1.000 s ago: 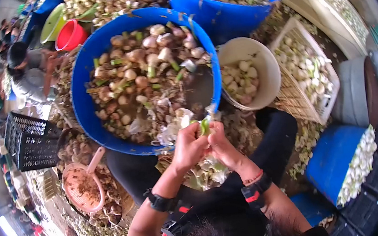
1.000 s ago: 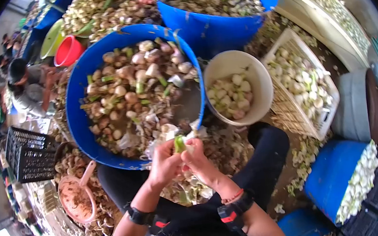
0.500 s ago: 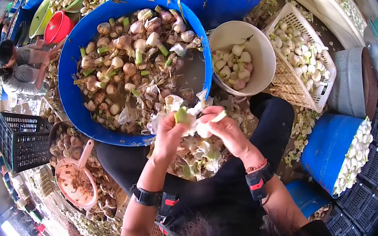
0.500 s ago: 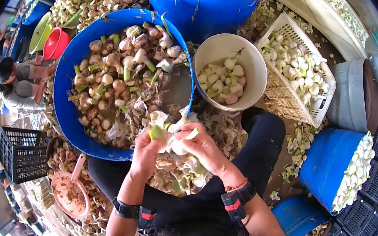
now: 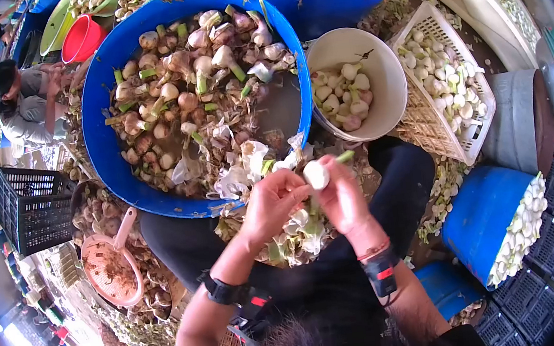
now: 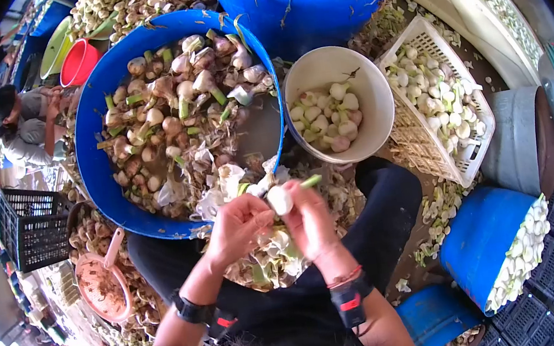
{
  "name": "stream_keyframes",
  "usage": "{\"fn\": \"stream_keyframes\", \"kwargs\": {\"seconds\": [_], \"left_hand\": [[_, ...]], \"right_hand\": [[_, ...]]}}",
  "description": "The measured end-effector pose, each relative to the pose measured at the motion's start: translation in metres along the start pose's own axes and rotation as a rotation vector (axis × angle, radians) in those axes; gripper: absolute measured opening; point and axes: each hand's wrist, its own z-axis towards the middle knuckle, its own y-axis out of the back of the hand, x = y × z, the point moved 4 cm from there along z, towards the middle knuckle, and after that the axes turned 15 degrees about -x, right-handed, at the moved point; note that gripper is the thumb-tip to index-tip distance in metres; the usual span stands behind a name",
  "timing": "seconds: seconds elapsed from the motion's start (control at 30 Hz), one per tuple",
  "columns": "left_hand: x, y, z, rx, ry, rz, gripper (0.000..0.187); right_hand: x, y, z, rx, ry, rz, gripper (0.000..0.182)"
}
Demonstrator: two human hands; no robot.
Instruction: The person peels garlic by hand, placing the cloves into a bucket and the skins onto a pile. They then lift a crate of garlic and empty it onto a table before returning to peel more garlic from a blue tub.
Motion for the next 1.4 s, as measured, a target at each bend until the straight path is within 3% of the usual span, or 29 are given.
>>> {"fn": "stream_keyframes", "kwargs": {"seconds": [0.03,0.1,0.17,0.2,0.23,0.3,0.33,0.4,0.43,0.5,0.57,0.63,0.67,0.7,0.77,0.83,0.9,1.03,1.1,1.13,1.17,1.23,1.27,1.3,1.37,1.4], "left_hand": [[-0.003,0.007,0.011,0.082,0.029,0.186,0.015],[0.006,0.038,0.053,-0.166,-0.287,0.575,0.01],[0.038,0.068,0.114,-0.206,-0.443,0.844,0.016],[0.057,0.074,0.143,-0.104,-0.249,1.009,0.021],[0.074,0.076,0.158,-0.169,-0.179,1.188,0.027],[0.085,0.07,0.181,-0.042,-0.051,1.26,0.032],[0.089,0.071,0.191,-0.033,-0.053,1.262,0.032],[0.11,0.076,0.2,0.347,0.113,1.101,0.031],[0.122,0.085,0.201,0.348,0.112,1.109,0.031],[0.145,0.091,0.201,0.429,-0.575,1.218,0.027],[0.153,0.099,0.203,0.378,-0.555,1.183,0.032],[0.127,0.11,0.191,-0.052,-0.016,1.279,0.045],[0.12,0.107,0.179,0.006,-0.14,1.223,0.057],[0.144,0.111,0.191,0.079,-0.085,1.222,0.053],[0.102,0.096,0.167,0.136,0.082,1.276,0.052],[0.099,0.097,0.163,0.205,0.099,1.331,0.063],[0.088,0.107,0.15,0.105,0.069,1.304,0.067],[0.101,0.121,0.143,0.118,0.08,1.12,0.068],[0.086,0.116,0.133,0.239,0.133,1.173,0.071],[0.071,0.115,0.126,0.238,0.252,1.091,0.072],[0.064,0.119,0.118,0.234,0.249,1.089,0.072],[0.056,0.127,0.097,0.127,0.219,0.431,0.071],[0.058,0.129,0.079,-0.037,0.16,0.183,0.065],[0.024,0.111,0.049,-0.021,0.208,-0.046,0.066],[0.013,0.091,0.019,-0.064,0.084,-0.344,0.057],[0.013,0.087,0.008,-0.026,0.144,-0.332,0.05]], "right_hand": [[0.019,0.008,0.009,-0.038,0.061,0.012,0.025],[0.081,0.026,0.032,0.071,0.078,0.351,0.03],[0.13,0.029,0.031,-0.101,0.233,0.435,0.035],[0.131,0.032,0.033,-0.106,0.237,0.433,0.035],[0.13,0.036,0.037,-0.09,0.221,0.358,0.035],[0.119,0.044,0.044,-0.096,0.197,0.205,0.034],[0.108,0.038,0.043,-0.135,0.212,0.131,0.032],[0.087,0.017,0.039,-0.153,0.224,-0.02,0.029],[0.077,0.006,0.034,-0.137,0.222,-0.097,0.027],[0.063,-0.009,0.03,-0.126,0.198,-0.245,0.026],[0.053,-0.016,0.023,-0.08,0.17,-0.274,0.026],[0.048,-0.022,0.015,-0.042,0.17,-0.355,0.026],[0.048,-0.024,0.012,-0.016,0.17,-0.364,0.025],[0.046,-0.024,0.007,0.006,0.165,-0.376,0.023],[0.042,-0.025,0.005,-0.011,0.145,-0.372,0.024],[0.042,-0.031,0.0,0.016,0.156,-0.389,0.024],[0.039,-0.034,-0.003,0.033,0.148,-0.385,0.025],[0.026,-0.036,0.0,0.043,0.113,-0.439,0.025],[0.019,-0.044,-0.001,0.113,0.136,-0.518,0.024],[0.016,-0.049,-0.002,0.186,0.173,-0.53,0.028],[0.013,-0.054,-0.005,0.21,0.167,-0.551,0.032],[-0.002,-0.062,-0.005,0.239,0.16,-0.527,0.04],[-0.016,-0.062,-0.002,0.204,0.099,-0.606,0.052],[-0.029,-0.061,-0.002,0.114,-0.036,-0.644,0.062],[-0.048,-0.071,-0.011,0.105,-0.309,-0.505,0.066],[-0.06,-0.068,-0.009,0.203,-0.373,-0.415,0.06]]}}
